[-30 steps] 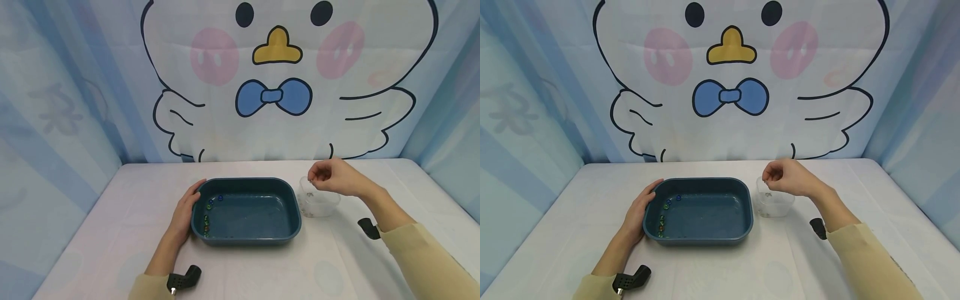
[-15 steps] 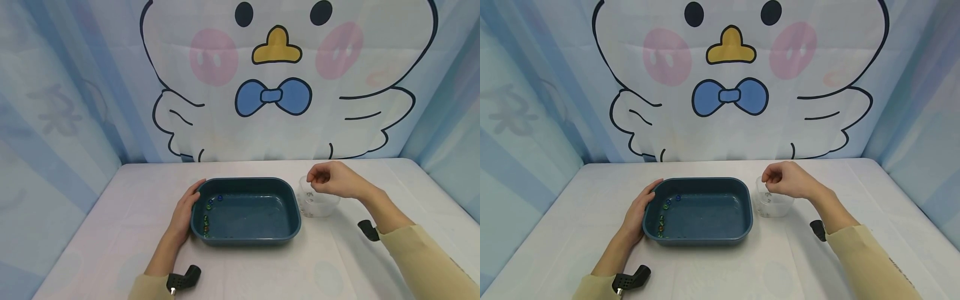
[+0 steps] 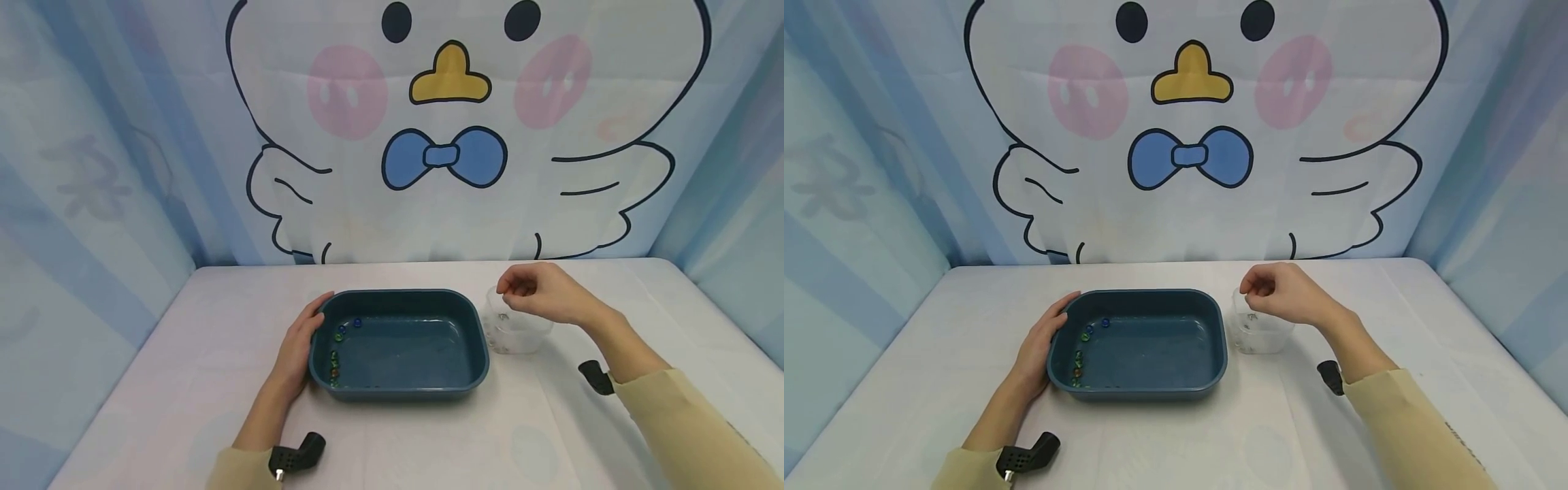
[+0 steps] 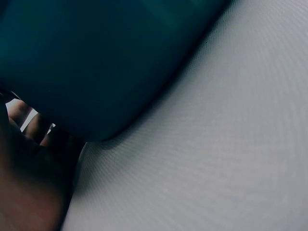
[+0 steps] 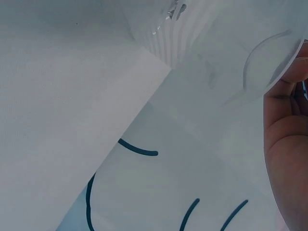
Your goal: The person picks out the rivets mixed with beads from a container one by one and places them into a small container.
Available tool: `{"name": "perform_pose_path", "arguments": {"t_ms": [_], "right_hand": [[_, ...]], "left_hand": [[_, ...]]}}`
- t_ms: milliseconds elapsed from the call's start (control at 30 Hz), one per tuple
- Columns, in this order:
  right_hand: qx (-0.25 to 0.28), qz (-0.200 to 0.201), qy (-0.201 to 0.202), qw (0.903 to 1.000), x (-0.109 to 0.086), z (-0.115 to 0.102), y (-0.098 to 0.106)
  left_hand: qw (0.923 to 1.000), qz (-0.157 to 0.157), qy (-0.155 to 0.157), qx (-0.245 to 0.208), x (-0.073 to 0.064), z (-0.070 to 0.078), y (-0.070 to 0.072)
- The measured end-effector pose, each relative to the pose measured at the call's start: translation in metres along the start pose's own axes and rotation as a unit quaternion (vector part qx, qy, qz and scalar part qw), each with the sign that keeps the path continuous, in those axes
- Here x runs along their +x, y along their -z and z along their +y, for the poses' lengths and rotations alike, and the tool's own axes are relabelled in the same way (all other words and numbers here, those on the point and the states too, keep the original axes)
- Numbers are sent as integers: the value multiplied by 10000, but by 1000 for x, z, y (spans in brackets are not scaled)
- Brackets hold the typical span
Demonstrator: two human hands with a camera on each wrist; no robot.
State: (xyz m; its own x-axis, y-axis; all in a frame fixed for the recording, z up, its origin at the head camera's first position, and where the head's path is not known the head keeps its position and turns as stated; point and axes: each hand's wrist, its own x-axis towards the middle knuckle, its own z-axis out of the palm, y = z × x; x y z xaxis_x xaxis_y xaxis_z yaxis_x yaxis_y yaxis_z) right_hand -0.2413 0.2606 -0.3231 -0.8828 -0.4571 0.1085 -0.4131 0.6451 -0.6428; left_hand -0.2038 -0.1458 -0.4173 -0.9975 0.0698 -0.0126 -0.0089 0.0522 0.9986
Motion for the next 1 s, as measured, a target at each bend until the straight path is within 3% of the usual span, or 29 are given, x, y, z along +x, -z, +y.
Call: {"name": "perform_pose_path", "arguments": {"t_ms": [533,767,1000], "right_hand": [[-195,440,-96,9988,-9,-9,1],[-294,516,-23,9982,-10,-16,0],[-517,672,54,9964,-13,-21,4]], "left_hand": [[10000,26,0,-72,5,1,-1],[9992,320,71,-231,1,4,2],[9977,643,-149,148,-2,13,13]]}}
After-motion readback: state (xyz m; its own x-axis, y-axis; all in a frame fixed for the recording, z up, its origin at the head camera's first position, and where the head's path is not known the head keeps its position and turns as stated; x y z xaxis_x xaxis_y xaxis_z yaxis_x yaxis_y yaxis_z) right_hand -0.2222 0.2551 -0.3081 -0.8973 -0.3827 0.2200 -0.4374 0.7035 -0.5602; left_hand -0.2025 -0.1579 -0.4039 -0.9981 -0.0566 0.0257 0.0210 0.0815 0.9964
